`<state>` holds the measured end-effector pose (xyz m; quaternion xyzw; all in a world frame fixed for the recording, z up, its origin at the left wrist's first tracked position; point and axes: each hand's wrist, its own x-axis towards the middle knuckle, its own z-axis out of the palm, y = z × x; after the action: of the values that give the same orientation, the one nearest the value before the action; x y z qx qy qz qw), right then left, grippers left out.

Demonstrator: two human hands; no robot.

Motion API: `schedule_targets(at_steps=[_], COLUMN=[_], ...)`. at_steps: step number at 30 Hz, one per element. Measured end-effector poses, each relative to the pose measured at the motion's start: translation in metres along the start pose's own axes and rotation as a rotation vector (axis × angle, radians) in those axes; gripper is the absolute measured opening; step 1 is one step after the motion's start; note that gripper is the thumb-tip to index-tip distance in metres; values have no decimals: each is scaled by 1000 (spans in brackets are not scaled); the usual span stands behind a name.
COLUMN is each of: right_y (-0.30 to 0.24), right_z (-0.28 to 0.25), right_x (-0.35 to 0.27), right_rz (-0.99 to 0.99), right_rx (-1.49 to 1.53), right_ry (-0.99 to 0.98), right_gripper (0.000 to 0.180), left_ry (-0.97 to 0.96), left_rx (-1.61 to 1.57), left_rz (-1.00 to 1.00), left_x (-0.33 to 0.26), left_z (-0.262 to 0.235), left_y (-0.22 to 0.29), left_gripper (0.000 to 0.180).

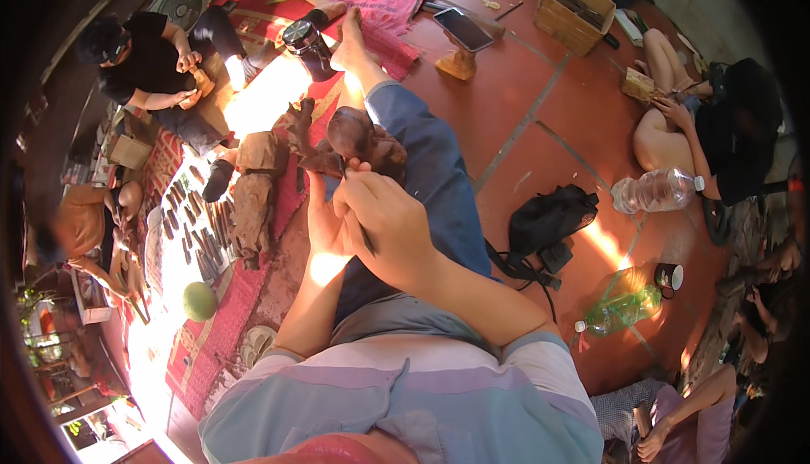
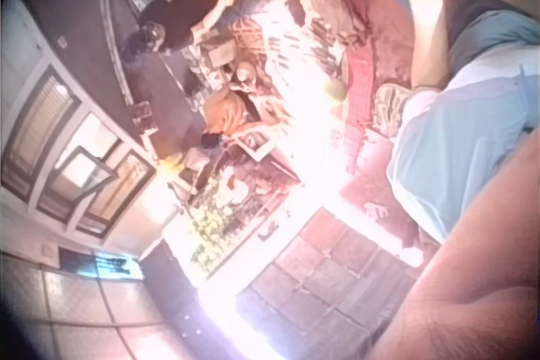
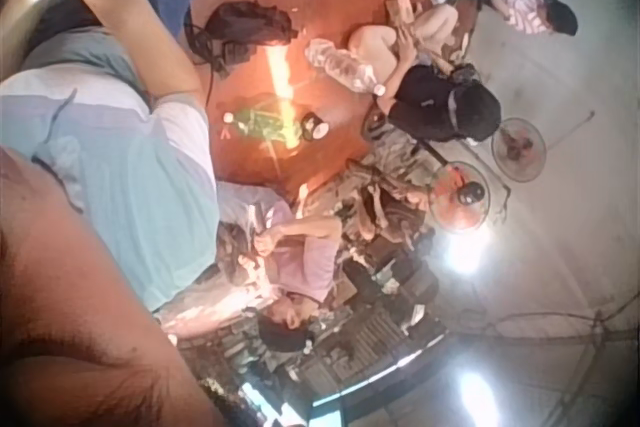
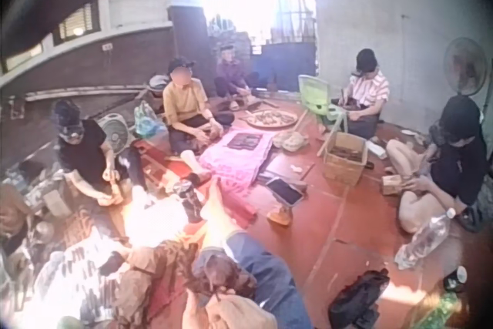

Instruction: The person sits on the floor and carves a piece of wood using a knife. They hold the wood in their left hand and use the knife in their right hand to shape the object, occasionally rotating it to access different sides.

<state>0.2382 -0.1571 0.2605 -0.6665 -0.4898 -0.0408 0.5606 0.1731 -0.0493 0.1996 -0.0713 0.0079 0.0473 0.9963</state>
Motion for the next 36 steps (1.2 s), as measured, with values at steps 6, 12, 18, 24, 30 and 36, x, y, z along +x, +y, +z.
schedule_targets(at_steps=[6, 12, 18, 24, 30, 36], right_y=[4, 5, -4, -10, -15, -11], right_z=[8, -1, -1, -13, 4, 1], right_x=[-8, -11, 6, 0, 11, 9], right_rz=[-27, -39, 67, -99, -17, 34], right_rx=[2, 21, 26, 76, -53, 54], right_ry=[-8, 26, -75, -18, 6, -42], right_gripper=[11, 8, 3, 1, 5, 5], left_ry=[-98, -143, -197, -159, -211, -283], left_rx=[21, 26, -107, -29, -107, -57], left_rz=[41, -42, -65, -21, -57, -59], left_x=[-2, -1, 1, 2, 0, 2], left_z=[-13, -14, -13, -11, 0, -9], left_y=[2, 3, 6, 4, -1, 2], left_gripper=[68, 66, 71, 73, 70, 74])
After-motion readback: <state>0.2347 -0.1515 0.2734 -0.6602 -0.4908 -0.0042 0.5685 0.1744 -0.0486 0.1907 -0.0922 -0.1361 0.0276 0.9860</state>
